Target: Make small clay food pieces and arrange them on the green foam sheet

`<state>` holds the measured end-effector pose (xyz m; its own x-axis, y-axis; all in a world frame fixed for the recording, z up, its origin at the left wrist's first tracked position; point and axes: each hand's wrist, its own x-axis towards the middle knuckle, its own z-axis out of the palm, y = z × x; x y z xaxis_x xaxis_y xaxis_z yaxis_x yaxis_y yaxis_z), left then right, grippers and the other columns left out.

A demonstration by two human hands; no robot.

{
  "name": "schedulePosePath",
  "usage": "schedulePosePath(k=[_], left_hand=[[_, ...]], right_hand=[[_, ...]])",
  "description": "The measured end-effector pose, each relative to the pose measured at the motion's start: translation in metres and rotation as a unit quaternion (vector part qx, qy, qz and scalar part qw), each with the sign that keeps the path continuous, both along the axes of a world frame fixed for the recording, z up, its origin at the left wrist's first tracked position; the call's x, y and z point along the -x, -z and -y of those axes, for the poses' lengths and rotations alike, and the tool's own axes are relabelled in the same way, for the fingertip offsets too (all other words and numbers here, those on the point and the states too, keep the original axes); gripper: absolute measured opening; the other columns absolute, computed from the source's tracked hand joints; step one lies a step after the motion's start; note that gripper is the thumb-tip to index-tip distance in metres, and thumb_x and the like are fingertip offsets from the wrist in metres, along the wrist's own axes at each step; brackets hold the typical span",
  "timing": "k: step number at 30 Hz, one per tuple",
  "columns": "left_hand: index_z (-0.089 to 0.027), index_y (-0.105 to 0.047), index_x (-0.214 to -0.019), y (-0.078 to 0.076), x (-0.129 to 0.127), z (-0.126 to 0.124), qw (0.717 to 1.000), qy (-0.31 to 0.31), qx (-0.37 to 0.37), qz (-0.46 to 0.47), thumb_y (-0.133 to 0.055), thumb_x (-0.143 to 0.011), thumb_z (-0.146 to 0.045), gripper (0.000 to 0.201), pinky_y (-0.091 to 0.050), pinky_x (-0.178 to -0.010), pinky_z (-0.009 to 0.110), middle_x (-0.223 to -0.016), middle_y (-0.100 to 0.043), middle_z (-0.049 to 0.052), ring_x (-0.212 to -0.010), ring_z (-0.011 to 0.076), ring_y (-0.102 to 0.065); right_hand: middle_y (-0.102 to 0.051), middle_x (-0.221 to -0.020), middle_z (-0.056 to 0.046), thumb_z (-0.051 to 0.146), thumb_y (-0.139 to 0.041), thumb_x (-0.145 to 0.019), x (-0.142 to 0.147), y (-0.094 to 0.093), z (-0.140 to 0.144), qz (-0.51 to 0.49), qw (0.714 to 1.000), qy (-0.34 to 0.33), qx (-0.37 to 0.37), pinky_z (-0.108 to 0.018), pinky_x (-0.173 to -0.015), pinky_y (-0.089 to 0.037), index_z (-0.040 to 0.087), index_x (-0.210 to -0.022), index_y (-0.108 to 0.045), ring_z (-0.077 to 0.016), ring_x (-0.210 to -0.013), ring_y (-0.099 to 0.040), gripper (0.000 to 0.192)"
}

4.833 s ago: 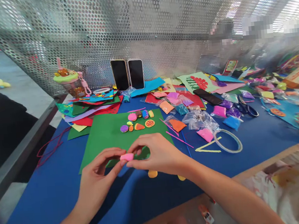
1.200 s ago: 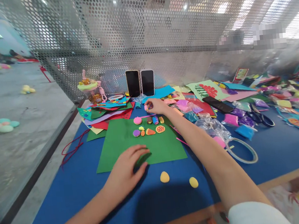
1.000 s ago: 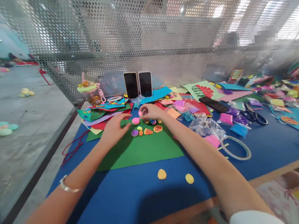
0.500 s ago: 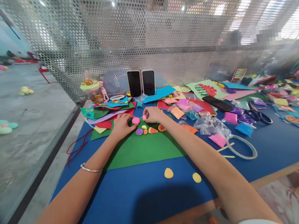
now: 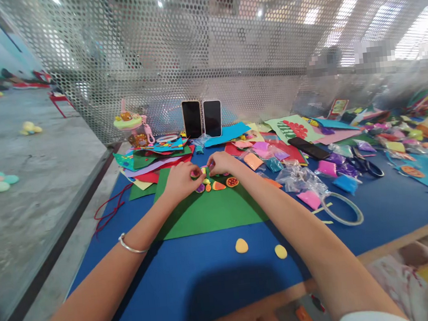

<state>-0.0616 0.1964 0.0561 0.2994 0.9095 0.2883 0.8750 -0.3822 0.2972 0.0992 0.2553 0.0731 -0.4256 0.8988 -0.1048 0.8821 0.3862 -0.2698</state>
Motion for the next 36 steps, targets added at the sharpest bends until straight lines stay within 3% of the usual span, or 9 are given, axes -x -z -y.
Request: schedulePosePath(k=[6,11,21,27,36], left_hand=[[-0.018,-0.068,-0.078,0.002,-0.007,0.004,1.000,0.010,0.017,-0.019,-0.061,-0.075,-0.038,0.022,-0.039,-0.082,0.040,-0.087,-0.067,0.009,-0.094,0.0289,-0.057],[-0.020,-0.067,-0.086,-0.002,-0.005,0.002,0.999,0.012,0.044,0.004,-0.061,-0.075,-0.036,0.020,-0.042,-0.077,0.034,-0.087,-0.071,0.004,-0.087,0.0234,-0.062],[-0.023,-0.070,-0.094,-0.015,0.025,-0.003,0.997,0.029,0.059,0.031,-0.059,-0.072,-0.033,0.027,-0.044,-0.070,0.028,-0.095,-0.071,0.002,-0.083,0.0202,-0.063],[-0.022,-0.070,-0.092,-0.008,0.040,0.002,0.997,0.022,0.076,0.020,-0.060,-0.069,-0.031,0.027,-0.043,-0.067,0.027,-0.088,-0.071,0.002,-0.079,0.0199,-0.063],[-0.020,-0.063,-0.087,0.003,0.042,0.017,0.996,0.017,0.086,0.018,-0.060,-0.069,-0.028,0.020,-0.042,-0.064,0.026,-0.086,-0.069,0.003,-0.079,0.0197,-0.062]], right_hand=[[-0.072,-0.094,-0.003,0.026,-0.073,-0.065,-0.004,0.001,0.002,-0.019,1.000,-0.016,-0.010,-0.022,-0.059,-0.047,0.021,-0.098,-0.069,-0.0180,-0.077,-0.066,0.033],[-0.070,-0.104,-0.003,0.025,-0.067,-0.073,0.001,0.002,0.004,-0.032,0.998,-0.038,-0.036,-0.024,-0.072,-0.047,0.023,-0.101,-0.069,-0.0196,-0.093,-0.064,0.028],[-0.070,-0.096,-0.004,0.030,-0.067,-0.072,0.004,0.010,0.011,-0.030,0.997,-0.007,-0.070,-0.029,-0.072,-0.041,0.022,-0.096,-0.069,-0.0211,-0.088,-0.062,0.026],[-0.070,-0.087,-0.002,0.029,-0.067,-0.070,0.003,0.017,0.014,-0.056,0.995,0.021,-0.078,-0.036,-0.080,-0.038,0.023,-0.093,-0.067,-0.0214,-0.087,-0.061,0.024],[-0.070,-0.086,0.000,0.032,-0.066,-0.072,0.000,0.024,0.017,-0.097,0.992,0.030,-0.073,-0.041,-0.087,-0.038,0.025,-0.094,-0.065,-0.0202,-0.087,-0.062,0.023]])
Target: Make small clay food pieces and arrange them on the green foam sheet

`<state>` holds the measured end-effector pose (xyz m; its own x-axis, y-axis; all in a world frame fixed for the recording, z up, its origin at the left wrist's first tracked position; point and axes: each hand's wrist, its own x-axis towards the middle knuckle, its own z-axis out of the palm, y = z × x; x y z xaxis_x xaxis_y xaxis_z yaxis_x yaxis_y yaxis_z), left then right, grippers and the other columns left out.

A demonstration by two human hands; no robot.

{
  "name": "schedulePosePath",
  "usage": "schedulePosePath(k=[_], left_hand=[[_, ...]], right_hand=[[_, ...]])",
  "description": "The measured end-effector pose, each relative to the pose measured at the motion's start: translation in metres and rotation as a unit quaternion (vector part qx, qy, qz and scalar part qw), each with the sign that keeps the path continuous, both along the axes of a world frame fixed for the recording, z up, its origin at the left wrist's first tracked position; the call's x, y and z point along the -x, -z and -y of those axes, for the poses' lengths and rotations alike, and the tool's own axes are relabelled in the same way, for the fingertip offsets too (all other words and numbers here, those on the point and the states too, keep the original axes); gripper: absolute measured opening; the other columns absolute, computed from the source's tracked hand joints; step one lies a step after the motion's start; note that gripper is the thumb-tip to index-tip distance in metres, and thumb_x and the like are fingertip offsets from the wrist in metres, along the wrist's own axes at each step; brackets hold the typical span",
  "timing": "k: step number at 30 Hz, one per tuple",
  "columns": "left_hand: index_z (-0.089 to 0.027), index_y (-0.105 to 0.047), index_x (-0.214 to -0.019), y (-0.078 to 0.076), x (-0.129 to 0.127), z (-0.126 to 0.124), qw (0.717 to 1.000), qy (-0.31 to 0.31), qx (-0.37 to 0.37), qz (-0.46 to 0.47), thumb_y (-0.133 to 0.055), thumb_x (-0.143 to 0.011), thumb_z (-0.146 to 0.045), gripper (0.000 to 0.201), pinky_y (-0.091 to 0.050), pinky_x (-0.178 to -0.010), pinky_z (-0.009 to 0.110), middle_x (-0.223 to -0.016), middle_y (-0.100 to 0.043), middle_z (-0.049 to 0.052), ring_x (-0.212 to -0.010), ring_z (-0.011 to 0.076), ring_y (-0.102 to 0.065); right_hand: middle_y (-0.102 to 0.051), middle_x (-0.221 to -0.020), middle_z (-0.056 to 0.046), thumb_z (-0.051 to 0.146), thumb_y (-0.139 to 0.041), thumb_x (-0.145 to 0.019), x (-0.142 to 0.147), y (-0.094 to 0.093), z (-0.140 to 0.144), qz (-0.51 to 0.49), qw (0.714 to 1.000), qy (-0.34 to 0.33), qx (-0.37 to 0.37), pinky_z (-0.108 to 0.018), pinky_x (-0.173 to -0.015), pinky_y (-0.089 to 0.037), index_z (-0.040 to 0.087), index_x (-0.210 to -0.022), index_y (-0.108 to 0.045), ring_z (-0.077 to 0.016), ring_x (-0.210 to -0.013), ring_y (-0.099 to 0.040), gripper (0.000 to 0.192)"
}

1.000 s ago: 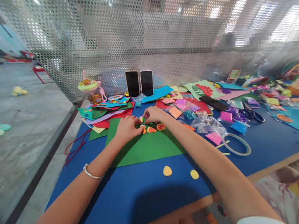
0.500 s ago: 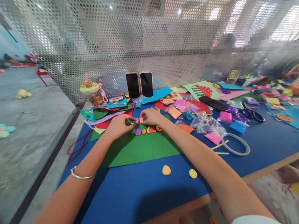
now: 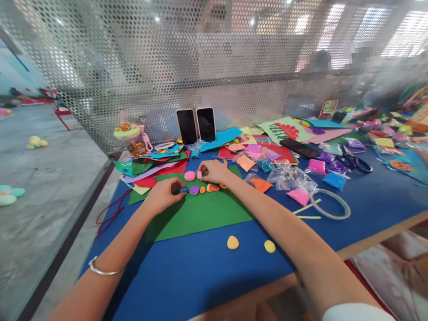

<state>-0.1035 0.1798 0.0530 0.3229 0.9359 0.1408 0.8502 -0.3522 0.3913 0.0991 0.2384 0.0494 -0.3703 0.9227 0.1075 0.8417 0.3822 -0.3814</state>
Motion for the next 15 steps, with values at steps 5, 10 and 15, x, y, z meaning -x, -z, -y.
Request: schedulePosePath(k=[5,10,15], left_hand=[[-0.019,-0.059,-0.096,0.009,0.002,0.008,1.000,-0.006,-0.011,0.014,-0.059,-0.072,-0.029,0.026,-0.044,-0.066,0.026,-0.089,-0.067,0.004,-0.080,0.0189,-0.061],[-0.019,-0.060,-0.104,0.015,0.002,0.009,1.000,-0.004,-0.023,0.018,-0.060,-0.073,-0.032,0.033,-0.045,-0.073,0.030,-0.090,-0.065,0.004,-0.083,0.0205,-0.059],[-0.017,-0.061,-0.107,0.016,0.001,0.009,0.999,-0.002,-0.037,0.016,-0.061,-0.072,-0.030,0.037,-0.046,-0.072,0.032,-0.091,-0.063,0.005,-0.080,0.0211,-0.058]], right_hand=[[-0.069,-0.086,-0.001,0.028,-0.067,-0.070,-0.001,0.005,0.000,-0.009,1.000,-0.001,-0.007,-0.048,-0.093,-0.034,0.024,-0.097,-0.065,-0.0222,-0.090,-0.061,0.027],[-0.069,-0.094,-0.003,0.028,-0.069,-0.068,-0.004,-0.001,0.006,-0.016,0.999,-0.012,-0.028,-0.051,-0.094,-0.034,0.023,-0.103,-0.063,-0.0250,-0.095,-0.059,0.035],[-0.065,-0.109,-0.007,0.030,-0.066,-0.073,-0.014,-0.014,0.022,-0.037,0.997,-0.037,-0.062,-0.043,-0.090,-0.040,0.022,-0.106,-0.063,-0.0268,-0.104,-0.057,0.034]])
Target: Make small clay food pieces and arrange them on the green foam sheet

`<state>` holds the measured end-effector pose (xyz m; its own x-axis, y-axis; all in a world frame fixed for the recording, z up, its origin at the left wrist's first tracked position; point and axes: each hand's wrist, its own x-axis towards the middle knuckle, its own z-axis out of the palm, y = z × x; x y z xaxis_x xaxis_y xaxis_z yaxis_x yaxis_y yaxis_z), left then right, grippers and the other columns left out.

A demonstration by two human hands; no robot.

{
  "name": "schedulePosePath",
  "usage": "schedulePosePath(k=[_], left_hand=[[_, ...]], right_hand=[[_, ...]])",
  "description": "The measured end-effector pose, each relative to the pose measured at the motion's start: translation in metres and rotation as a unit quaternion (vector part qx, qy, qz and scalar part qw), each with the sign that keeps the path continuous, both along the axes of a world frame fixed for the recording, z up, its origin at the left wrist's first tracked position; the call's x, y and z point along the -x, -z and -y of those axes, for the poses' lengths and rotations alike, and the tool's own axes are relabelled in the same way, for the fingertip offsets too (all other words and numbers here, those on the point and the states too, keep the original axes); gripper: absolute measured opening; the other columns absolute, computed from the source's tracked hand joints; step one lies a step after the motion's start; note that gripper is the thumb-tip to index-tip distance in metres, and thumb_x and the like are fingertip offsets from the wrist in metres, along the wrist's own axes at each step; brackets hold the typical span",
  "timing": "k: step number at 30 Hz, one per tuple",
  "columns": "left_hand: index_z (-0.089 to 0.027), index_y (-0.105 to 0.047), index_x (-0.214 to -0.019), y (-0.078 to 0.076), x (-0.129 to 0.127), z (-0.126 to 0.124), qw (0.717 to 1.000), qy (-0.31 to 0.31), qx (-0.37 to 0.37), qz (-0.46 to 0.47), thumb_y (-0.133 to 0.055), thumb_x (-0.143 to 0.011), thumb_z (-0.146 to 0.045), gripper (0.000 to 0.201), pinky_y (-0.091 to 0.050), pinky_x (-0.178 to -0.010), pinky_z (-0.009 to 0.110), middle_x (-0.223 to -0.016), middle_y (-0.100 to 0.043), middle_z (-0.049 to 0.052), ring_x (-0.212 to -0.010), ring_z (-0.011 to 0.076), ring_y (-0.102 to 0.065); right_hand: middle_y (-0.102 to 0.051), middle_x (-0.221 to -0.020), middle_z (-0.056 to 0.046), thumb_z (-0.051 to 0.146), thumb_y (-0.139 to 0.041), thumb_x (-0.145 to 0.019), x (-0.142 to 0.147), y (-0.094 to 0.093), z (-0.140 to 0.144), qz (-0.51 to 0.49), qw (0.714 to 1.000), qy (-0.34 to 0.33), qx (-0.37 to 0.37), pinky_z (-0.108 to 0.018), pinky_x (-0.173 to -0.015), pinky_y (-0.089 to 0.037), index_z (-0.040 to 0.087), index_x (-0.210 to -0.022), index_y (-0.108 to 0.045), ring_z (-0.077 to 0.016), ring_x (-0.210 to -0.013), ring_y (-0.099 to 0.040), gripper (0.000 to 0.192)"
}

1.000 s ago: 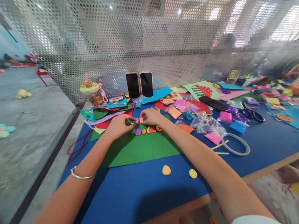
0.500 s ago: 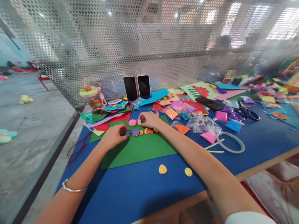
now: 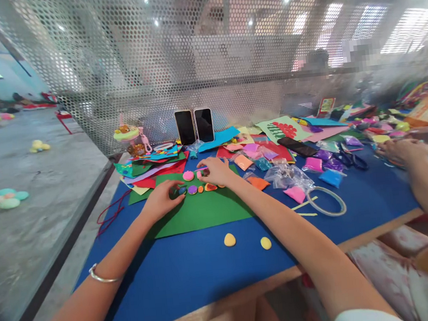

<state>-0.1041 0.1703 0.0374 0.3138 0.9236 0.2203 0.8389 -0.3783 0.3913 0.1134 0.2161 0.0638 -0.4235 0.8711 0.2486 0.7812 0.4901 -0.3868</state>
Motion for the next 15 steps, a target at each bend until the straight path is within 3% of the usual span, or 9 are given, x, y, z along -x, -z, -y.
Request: schedulePosePath(k=[8,15], left_hand=[[-0.017,-0.065,-0.100,-0.001,-0.002,0.003,1.000,-0.003,-0.017,0.005,-0.057,-0.074,-0.027,0.029,-0.045,-0.070,0.030,-0.087,-0.062,0.005,-0.076,0.0191,-0.057],[-0.019,-0.067,-0.099,0.004,0.001,-0.001,0.999,0.001,-0.036,0.004,-0.054,-0.072,-0.020,0.030,-0.045,-0.075,0.032,-0.088,-0.064,0.005,-0.079,0.0200,-0.056]], right_hand=[[-0.068,-0.100,-0.005,0.023,-0.063,-0.075,-0.029,-0.010,0.034,-0.109,0.992,-0.056,-0.037,-0.035,-0.085,-0.044,0.020,-0.095,-0.065,-0.0213,-0.097,-0.061,0.020],[-0.069,-0.099,-0.004,0.025,-0.060,-0.078,-0.045,0.007,0.043,-0.203,0.978,0.016,-0.042,-0.036,-0.087,-0.046,0.020,-0.092,-0.065,-0.0202,-0.095,-0.062,0.016]])
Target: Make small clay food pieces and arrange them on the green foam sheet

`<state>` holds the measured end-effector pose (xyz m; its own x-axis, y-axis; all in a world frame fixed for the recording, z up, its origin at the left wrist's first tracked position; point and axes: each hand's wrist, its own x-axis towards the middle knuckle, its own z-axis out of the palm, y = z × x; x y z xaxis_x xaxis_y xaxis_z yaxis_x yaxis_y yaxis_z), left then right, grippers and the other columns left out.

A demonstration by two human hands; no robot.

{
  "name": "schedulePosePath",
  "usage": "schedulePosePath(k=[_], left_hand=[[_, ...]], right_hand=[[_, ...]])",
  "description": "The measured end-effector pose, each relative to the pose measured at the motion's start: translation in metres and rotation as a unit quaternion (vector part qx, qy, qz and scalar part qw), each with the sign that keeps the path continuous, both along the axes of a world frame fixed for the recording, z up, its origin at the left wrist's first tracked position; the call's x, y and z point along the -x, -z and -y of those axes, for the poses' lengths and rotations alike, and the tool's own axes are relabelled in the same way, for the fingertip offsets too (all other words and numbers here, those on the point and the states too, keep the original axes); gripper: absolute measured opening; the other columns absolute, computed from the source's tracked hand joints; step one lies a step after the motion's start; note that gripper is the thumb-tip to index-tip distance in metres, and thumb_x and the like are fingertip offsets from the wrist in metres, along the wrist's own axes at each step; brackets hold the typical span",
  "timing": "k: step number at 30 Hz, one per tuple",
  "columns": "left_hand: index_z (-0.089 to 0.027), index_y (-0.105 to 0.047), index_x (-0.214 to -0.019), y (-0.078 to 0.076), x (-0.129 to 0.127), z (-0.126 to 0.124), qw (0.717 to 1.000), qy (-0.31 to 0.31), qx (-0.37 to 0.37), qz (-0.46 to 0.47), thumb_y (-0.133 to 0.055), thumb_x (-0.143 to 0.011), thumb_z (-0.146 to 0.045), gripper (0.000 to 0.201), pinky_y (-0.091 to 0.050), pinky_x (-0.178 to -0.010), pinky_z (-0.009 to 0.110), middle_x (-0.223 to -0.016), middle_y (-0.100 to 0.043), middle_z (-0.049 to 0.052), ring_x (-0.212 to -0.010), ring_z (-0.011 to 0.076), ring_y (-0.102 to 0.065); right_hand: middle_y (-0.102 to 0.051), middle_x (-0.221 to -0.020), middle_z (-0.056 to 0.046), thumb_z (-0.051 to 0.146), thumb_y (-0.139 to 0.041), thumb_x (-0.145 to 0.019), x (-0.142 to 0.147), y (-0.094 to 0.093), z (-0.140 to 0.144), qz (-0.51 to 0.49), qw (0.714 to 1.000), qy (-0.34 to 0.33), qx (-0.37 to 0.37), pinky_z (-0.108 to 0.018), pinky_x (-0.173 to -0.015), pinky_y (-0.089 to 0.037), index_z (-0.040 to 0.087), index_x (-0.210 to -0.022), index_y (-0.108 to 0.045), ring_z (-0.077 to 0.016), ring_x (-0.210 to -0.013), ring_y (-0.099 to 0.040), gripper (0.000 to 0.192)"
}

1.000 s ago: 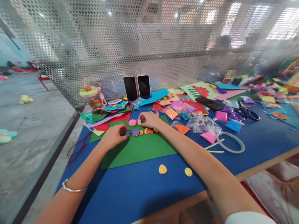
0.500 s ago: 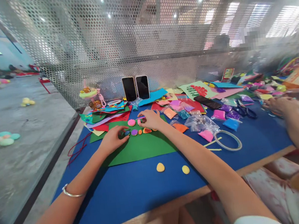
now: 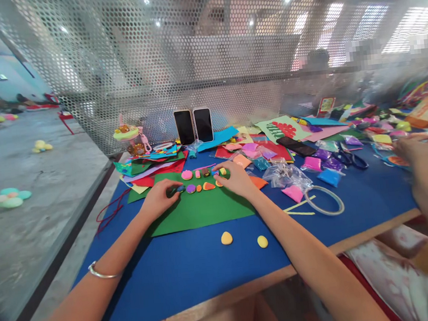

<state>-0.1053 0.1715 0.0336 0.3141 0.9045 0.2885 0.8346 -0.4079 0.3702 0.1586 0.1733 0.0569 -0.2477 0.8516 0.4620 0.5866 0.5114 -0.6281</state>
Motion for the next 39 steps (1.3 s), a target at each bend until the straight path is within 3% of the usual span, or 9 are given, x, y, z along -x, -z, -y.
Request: schedulePosePath(k=[5,10,15,23,29,34,39], left_hand=[[-0.019,-0.064,-0.109,0.000,0.002,-0.001,1.000,0.014,-0.008,0.002,-0.054,-0.069,-0.019,0.041,-0.046,-0.076,0.033,-0.089,-0.063,0.005,-0.079,0.0202,-0.056],[-0.018,-0.062,-0.111,-0.010,0.004,0.000,1.000,0.008,-0.018,0.014,-0.051,-0.064,-0.014,0.048,-0.047,-0.081,0.035,-0.105,-0.061,0.006,-0.084,0.0201,-0.056],[-0.016,-0.063,-0.107,-0.016,0.007,0.006,0.999,-0.009,-0.026,0.017,-0.049,-0.066,-0.014,0.044,-0.047,-0.082,0.034,-0.104,-0.062,0.007,-0.083,0.0193,-0.057],[-0.019,-0.062,-0.109,-0.001,-0.001,0.014,0.999,-0.010,-0.025,-0.019,-0.055,-0.078,-0.034,0.035,-0.046,-0.082,0.033,-0.098,-0.064,0.006,-0.088,0.0202,-0.058],[-0.020,-0.062,-0.102,0.003,-0.007,0.010,0.998,-0.036,-0.033,-0.041,-0.053,-0.082,-0.032,0.025,-0.045,-0.079,0.033,-0.094,-0.065,0.005,-0.084,0.0204,-0.057],[-0.019,-0.061,-0.099,0.003,-0.002,0.010,0.997,-0.051,-0.037,-0.039,-0.052,-0.082,-0.032,0.023,-0.046,-0.075,0.032,-0.089,-0.064,0.005,-0.082,0.0198,-0.057],[-0.019,-0.061,-0.099,0.005,-0.001,0.009,0.998,-0.048,-0.038,-0.035,-0.053,-0.081,-0.031,0.023,-0.046,-0.075,0.032,-0.088,-0.062,0.005,-0.083,0.0202,-0.057]], right_hand=[[-0.071,-0.094,-0.004,0.029,-0.060,-0.078,-0.009,0.009,-0.001,-0.013,1.000,0.020,-0.008,-0.035,-0.083,-0.049,0.021,-0.088,-0.066,-0.0206,-0.090,-0.064,0.014],[-0.071,-0.094,-0.004,0.027,-0.059,-0.078,-0.018,0.014,-0.002,-0.010,0.999,0.028,-0.020,-0.035,-0.082,-0.050,0.021,-0.088,-0.066,-0.0205,-0.089,-0.065,0.014],[-0.071,-0.091,-0.003,0.025,-0.059,-0.078,-0.022,0.014,-0.002,-0.001,0.999,0.032,-0.039,-0.035,-0.080,-0.050,0.020,-0.087,-0.066,-0.0200,-0.087,-0.065,0.012],[-0.071,-0.091,-0.005,0.021,-0.060,-0.076,-0.021,0.018,-0.003,0.015,0.999,0.008,-0.036,-0.034,-0.079,-0.050,0.018,-0.087,-0.067,-0.0203,-0.087,-0.065,0.013],[-0.071,-0.091,-0.003,0.019,-0.059,-0.076,-0.020,0.019,-0.004,0.053,0.998,0.008,-0.025,-0.031,-0.079,-0.050,0.020,-0.087,-0.067,-0.0183,-0.087,-0.065,0.014],[-0.071,-0.088,-0.005,0.014,-0.059,-0.071,-0.033,0.016,-0.008,0.120,0.991,0.056,-0.001,-0.032,-0.074,-0.049,0.019,-0.086,-0.069,-0.0209,-0.082,-0.065,0.019],[-0.067,-0.067,-0.004,0.019,-0.062,-0.066,-0.069,0.006,-0.011,0.186,0.974,0.122,0.037,-0.027,-0.057,-0.043,0.019,-0.071,-0.069,-0.0190,-0.063,-0.061,0.008]])
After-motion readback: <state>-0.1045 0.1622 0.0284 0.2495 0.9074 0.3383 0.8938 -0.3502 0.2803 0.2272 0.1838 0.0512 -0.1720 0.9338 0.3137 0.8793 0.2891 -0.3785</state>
